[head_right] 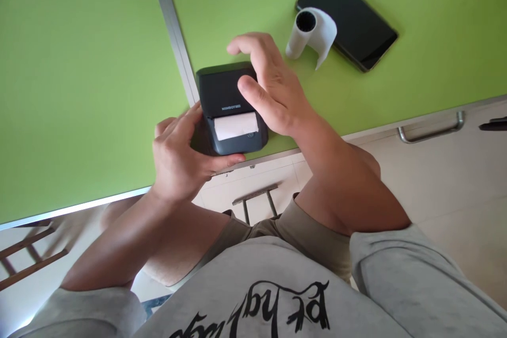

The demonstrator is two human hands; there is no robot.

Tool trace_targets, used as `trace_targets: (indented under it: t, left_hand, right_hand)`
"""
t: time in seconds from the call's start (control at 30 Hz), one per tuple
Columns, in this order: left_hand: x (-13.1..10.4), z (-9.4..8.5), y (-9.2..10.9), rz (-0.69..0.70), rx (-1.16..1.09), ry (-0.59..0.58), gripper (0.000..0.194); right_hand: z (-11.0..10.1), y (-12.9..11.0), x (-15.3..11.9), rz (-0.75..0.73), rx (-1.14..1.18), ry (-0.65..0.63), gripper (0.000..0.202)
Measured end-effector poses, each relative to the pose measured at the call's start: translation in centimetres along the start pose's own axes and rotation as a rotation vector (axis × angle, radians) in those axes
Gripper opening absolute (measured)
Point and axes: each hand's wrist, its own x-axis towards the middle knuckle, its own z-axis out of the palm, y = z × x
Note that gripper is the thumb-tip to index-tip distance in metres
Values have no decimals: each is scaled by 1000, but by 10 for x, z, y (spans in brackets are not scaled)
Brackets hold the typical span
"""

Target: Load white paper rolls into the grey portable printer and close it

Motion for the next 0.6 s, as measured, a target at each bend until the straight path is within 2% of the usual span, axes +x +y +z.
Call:
trace_targets:
  t: [0.13, 0.27, 0.33, 0.47, 0.6]
  left_hand:
    - [2, 0, -1, -68, -47, -34, 103]
    - [2, 3, -1, -74, -12, -31, 113]
    - [3, 4, -1, -64, 22, -38, 115]
    - [4, 6, 0, -41, 64, -54, 116]
    - [4, 4, 0, -44, 65, -70, 118]
  right_hand:
    - [-6, 2, -1, -14, 61, -62, 66]
    - [-13, 3, -4, 6, 110, -117, 67]
    - [-15, 1, -2, 46, 114, -40, 66]
    - [-17, -14, 8, 72, 51, 239, 54]
    - [-16, -32, 19, 155, 21, 288, 40]
